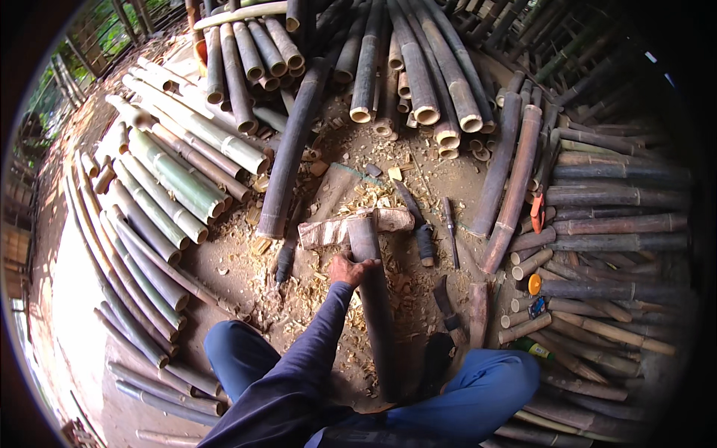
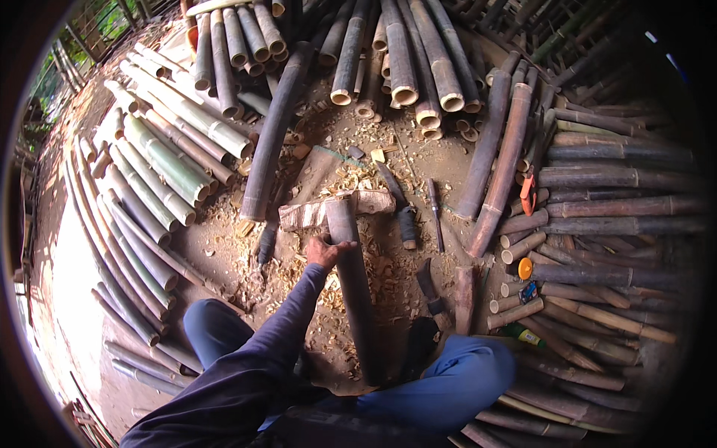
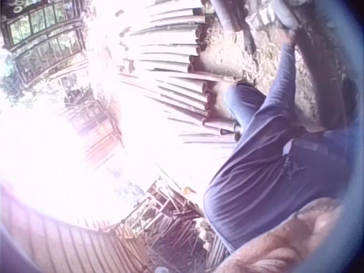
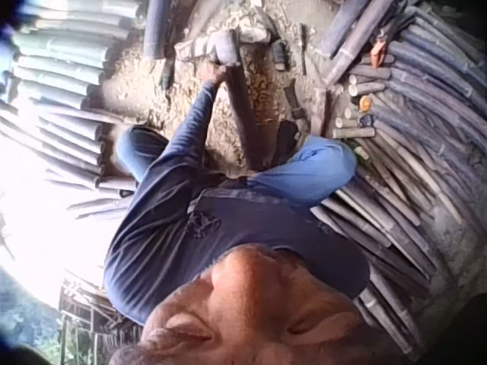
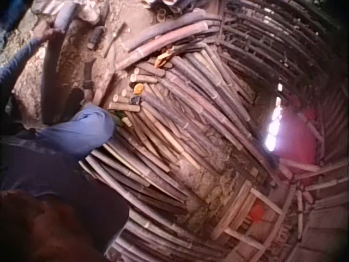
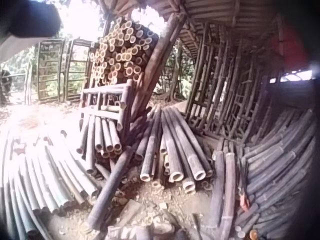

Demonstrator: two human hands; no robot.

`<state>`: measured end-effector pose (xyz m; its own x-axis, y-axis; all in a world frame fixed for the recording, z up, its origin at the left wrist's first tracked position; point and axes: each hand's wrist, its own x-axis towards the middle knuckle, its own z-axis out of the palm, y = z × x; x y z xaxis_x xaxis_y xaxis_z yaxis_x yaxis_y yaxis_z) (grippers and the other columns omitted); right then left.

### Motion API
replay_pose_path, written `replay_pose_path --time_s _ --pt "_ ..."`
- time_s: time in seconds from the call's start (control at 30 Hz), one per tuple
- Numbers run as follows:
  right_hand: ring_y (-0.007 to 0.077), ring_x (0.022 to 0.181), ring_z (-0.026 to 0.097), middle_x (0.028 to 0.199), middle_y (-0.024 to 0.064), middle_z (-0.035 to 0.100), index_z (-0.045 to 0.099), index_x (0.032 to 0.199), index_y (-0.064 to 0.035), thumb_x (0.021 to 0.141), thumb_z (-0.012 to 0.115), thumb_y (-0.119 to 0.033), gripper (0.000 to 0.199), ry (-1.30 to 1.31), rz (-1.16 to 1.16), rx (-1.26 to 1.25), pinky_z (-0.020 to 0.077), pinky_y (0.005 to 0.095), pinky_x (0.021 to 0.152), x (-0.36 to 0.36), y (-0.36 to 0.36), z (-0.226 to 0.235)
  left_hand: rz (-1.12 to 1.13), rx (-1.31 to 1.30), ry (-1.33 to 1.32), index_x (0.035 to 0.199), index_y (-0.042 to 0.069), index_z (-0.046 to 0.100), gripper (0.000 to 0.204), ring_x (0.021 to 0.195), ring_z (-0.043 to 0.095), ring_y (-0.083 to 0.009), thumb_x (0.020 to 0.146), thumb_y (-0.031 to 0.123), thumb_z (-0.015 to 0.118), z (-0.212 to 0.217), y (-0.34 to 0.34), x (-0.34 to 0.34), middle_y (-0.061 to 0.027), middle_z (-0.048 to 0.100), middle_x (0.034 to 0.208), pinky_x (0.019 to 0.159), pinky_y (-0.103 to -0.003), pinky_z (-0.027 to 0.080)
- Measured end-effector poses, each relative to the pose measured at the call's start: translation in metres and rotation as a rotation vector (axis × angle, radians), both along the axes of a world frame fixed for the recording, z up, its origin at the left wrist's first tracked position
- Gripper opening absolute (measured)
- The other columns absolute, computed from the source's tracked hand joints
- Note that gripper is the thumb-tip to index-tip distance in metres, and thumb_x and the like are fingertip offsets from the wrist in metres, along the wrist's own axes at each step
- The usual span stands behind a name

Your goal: The person sits on the ground and uses a knife to sharpen the end of a bamboo pole resting on a wooden block. They repeatedly rotate the pole to sharpen different sides and then place the finished piece aside before picking up another pole to repeat the process.

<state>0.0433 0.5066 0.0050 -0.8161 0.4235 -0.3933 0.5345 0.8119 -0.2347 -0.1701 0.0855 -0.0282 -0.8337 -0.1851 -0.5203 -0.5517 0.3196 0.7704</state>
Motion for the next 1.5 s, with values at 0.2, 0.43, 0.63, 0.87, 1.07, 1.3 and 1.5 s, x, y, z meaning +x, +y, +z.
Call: replay_pose_path --time_s 0.2,0.43,0.63,0.87,1.07,1.3,1.5 --pt "0.0504 0.142 0.048 0.154 0.0329 0.047 0.046 0.155 -0.0004 0.078 0.082 -0.029 0.09 -0.023 -0.096 0.065 0.0435 0.0543 0.117 0.004 -0.012 0.027 -0.025 0.095 -0.033 0.108 -0.005 0.08 0.07 0.098 0.079 -0.0335 0.069 0.051 0.096 0.007 -0.002 -0.01 -0.0233 0.081 0.102 0.091 -0.044 0.06" --pt "0.0502 0.142 0.049 0.154 0.0334 0.047 0.045 0.155 0.0005 0.076 0.082 -0.029 0.092 -0.045 -0.119 0.101 0.0434 0.0537 0.117 -0.003 -0.03 0.04 0.01 0.139 -0.024 0.114 -0.006 0.077 0.076 0.104 0.077 -0.0364 0.068 0.051 0.098 -0.014 -0.015 -0.021 -0.0252 0.079 0.109 0.097 -0.046 0.058" --pt "0.05 0.142 0.049 0.154 0.0338 0.047 0.045 0.156 0.0012 0.075 0.082 -0.029 0.094 -0.113 -0.153 0.202 0.0433 0.0532 0.118 0.008 -0.005 0.053 0.252 -0.245 0.134 0.129 0.0 0.059 0.063 0.121 0.056 -0.0398 0.08 0.024 0.091 0.012 -0.045 0.017 -0.022 0.057 0.128 0.108 -0.046 0.05" --pt "0.0498 0.142 0.049 0.154 0.0343 0.048 0.045 0.156 0.002 0.074 0.082 -0.03 0.096 -0.165 -0.13 0.215 0.0433 0.0527 0.118 -0.021 0.022 0.014 0.028 -0.632 -0.083 0.129 0.0 0.051 0.057 0.125 0.056 -0.0421 0.08 0.01 0.078 -0.022 -0.149 0.026 -0.023 0.054 0.128 0.103 -0.048 0.053" --pt "0.0496 0.143 0.05 0.154 0.0347 0.048 0.044 0.156 0.0027 0.073 0.083 -0.03 0.097 -0.217 -0.131 0.211 0.0432 0.0522 0.118 -0.024 0.054 -0.036 -0.014 -0.696 -0.122 0.126 -0.002 0.054 0.042 0.12 0.064 -0.0441 0.09 0.017 0.065 -0.022 -0.154 0.02 -0.0246 0.06 0.126 0.097 -0.051 0.056" --pt "0.048 0.14 0.054 0.148 0.0355 0.055 0.044 0.154 0.0069 0.07 0.082 -0.03 0.099 -0.078 -0.15 0.045 0.0436 0.0489 0.119 -0.006 0.09 -0.055 0.261 -0.097 -0.07 0.108 -0.004 0.073 0.038 0.076 0.074 -0.0284 0.084 0.025 0.071 0.008 -0.172 0.024 -0.0211 0.076 0.086 0.071 -0.042 0.059" --pt "0.0444 0.123 0.065 0.132 0.0317 0.066 0.056 0.14 0.0101 0.076 0.08 -0.029 0.079 0.206 -0.184 -0.162 0.0501 0.0453 0.108 -0.002 0.088 -0.003 0.207 -0.108 0.302 0.107 0.001 0.06 0.024 0.067 0.07 -0.0264 0.088 0.013 0.068 0.061 -0.137 0.042 -0.0135 0.069 0.077 0.061 -0.044 0.055"
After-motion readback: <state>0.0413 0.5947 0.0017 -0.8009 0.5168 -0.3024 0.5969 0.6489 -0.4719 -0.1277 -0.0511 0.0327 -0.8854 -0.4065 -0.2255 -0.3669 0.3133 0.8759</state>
